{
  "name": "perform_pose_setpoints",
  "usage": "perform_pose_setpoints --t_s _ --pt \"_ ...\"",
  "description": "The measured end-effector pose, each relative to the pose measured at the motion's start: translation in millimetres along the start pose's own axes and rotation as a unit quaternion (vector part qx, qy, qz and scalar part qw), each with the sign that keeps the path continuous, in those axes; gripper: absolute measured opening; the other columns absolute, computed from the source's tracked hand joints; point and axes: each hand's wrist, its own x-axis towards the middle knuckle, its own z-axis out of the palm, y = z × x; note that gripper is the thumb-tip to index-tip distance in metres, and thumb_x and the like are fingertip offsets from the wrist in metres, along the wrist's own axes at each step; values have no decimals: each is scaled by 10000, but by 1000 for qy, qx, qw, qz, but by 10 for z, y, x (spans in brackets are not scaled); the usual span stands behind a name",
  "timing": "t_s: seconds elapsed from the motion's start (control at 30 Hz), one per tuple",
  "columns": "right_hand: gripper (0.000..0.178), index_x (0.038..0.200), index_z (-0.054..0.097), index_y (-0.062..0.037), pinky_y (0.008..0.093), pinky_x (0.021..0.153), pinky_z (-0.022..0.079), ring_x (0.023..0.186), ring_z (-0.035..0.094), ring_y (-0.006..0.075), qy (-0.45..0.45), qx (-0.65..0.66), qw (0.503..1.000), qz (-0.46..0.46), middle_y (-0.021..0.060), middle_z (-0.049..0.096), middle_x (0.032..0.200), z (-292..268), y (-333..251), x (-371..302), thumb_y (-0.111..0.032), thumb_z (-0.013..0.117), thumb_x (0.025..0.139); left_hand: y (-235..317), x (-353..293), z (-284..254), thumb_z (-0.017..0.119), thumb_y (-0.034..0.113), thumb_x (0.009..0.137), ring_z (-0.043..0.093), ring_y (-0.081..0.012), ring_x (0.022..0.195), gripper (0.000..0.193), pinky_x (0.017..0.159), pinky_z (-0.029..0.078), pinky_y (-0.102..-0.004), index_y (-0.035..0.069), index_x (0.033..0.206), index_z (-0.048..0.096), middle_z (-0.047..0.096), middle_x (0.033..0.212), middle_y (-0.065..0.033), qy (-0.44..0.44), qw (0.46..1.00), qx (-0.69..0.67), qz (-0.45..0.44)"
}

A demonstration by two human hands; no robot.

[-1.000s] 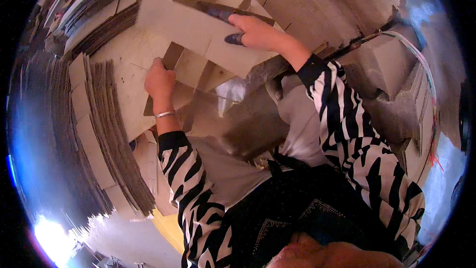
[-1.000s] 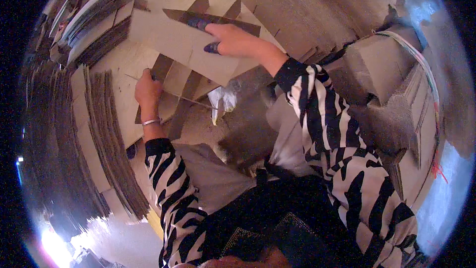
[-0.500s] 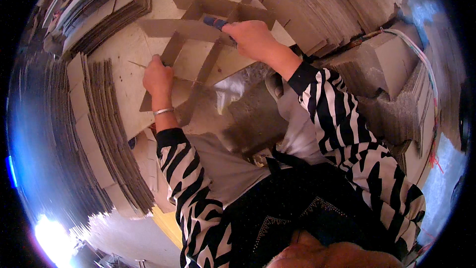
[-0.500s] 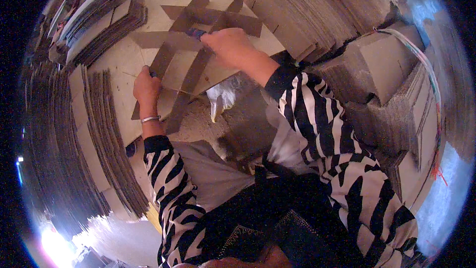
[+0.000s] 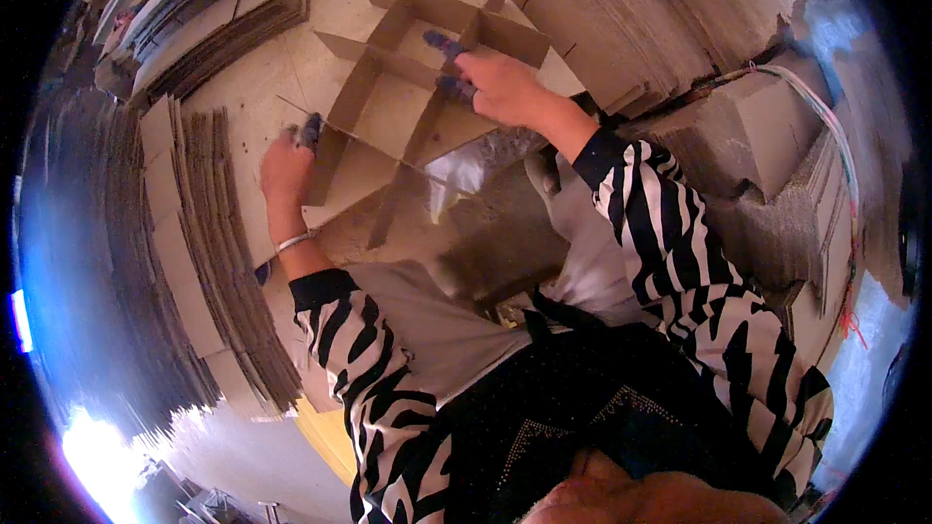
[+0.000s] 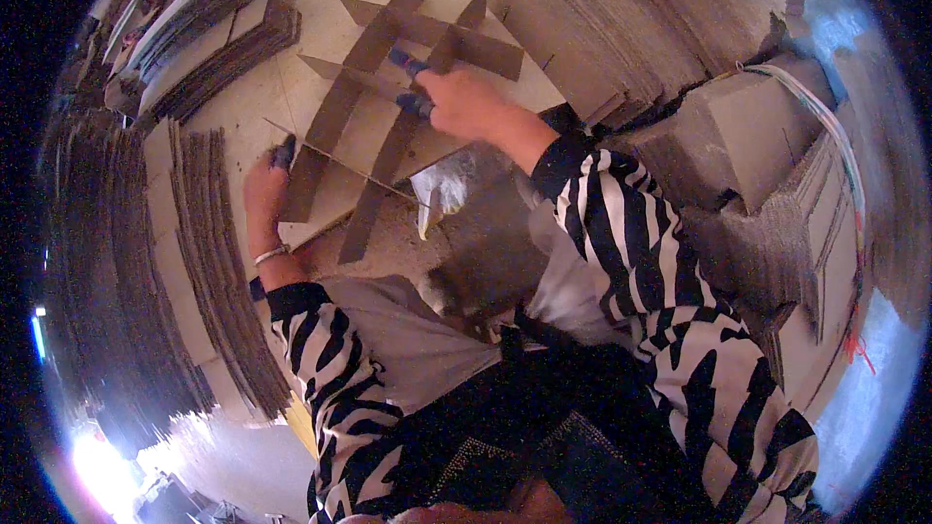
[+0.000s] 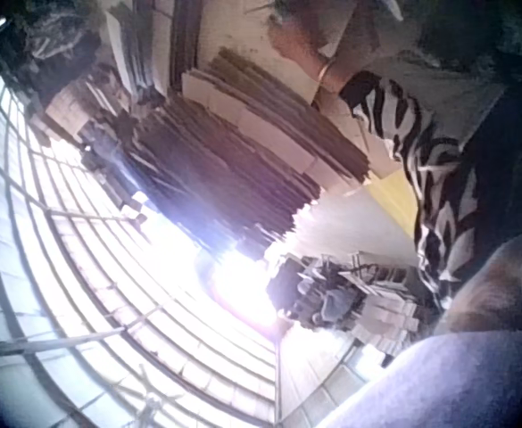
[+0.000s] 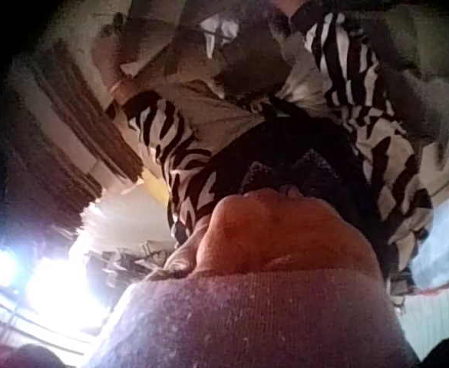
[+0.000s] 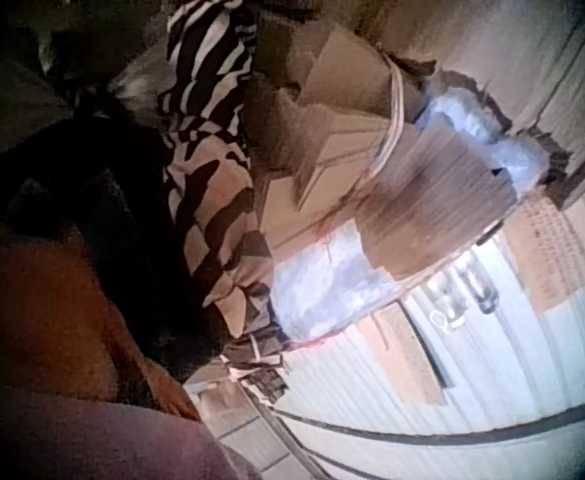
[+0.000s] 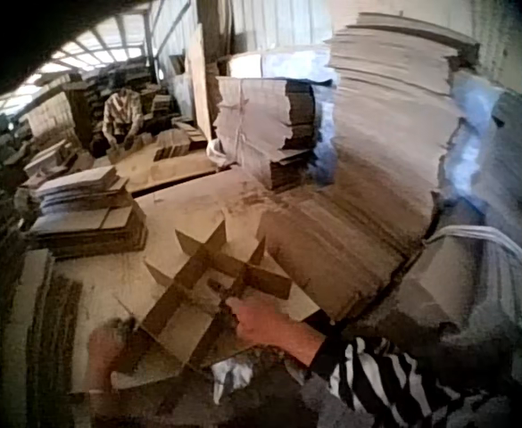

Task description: The person sits on the floor and uses a knife to cut rectangular cardboard pieces into smaller strips. They repeatedly pick up a piece, cut it, and place the resulting strips into a growing pile on the left side of the table.

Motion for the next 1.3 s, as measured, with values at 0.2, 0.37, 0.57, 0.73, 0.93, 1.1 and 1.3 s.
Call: perform_pose_setpoints --t_s 0.2,0.37,0.57,0.73,0.93,1.1,1.3 --pt "335 1132 547 -48 388 696 506 762 631 299 -7 158 987 -42 138 646 808 -39 136 4 -10 450 814 1205 -379 901 573 140 755 604 -448 948 609 790 482 -481 14 1329 413 631 1016 -277 -168 945 -140 244" --pt "152 924 601 -53 407 653 493 724 650 299 149 328 933 -3 137 665 786 -35 -126 305 -104 533 798 777 -522 484 457 -58 747 575 -465 975 622 795 475 -478 9 1363 404 602 1046 -289 -42 953 -225 198" --pt "210 1090 570 18 288 730 515 779 648 149 169 189 967 15 99 680 876 -274 219 218 -23 465 913 533 -381 -568 472 -99 702 531 -411 1145 487 988 424 -426 -28 1176 557 547 1224 -262 344 900 1 268" --pt "165 1044 559 19 326 728 501 785 656 212 151 122 981 -11 136 681 893 -107 114 233 -57 500 910 -279 -1055 -1442 550 -52 736 485 -354 1225 601 959 431 -468 88 1318 501 503 1341 -167 342 901 251 87" --pt "176 1030 568 -6 398 700 480 819 630 360 128 44 990 -21 193 660 914 -177 72 178 -106 549 887 -1679 -1362 -1086 584 72 782 457 -333 1259 525 976 419 -486 113 1297 492 472 1381 -89 103 927 352 -77" --pt "193 1010 584 -19 459 727 474 863 607 396 51 10 998 -45 208 642 929 241 -2 238 -157 558 879 -1922 -1502 -1625 561 104 769 496 -355 1203 491 933 453 -494 86 1255 496 486 1345 -159 33 964 250 -82" --pt "269 1090 594 -62 472 832 476 1038 569 346 7 -103 995 0 142 606 1135 127 510 359 -189 568 853 -437 -1100 -1433 626 123 739 627 -373 911 390 774 509 -464 72 1125 600 639 1060 -154 158 960 231 0"
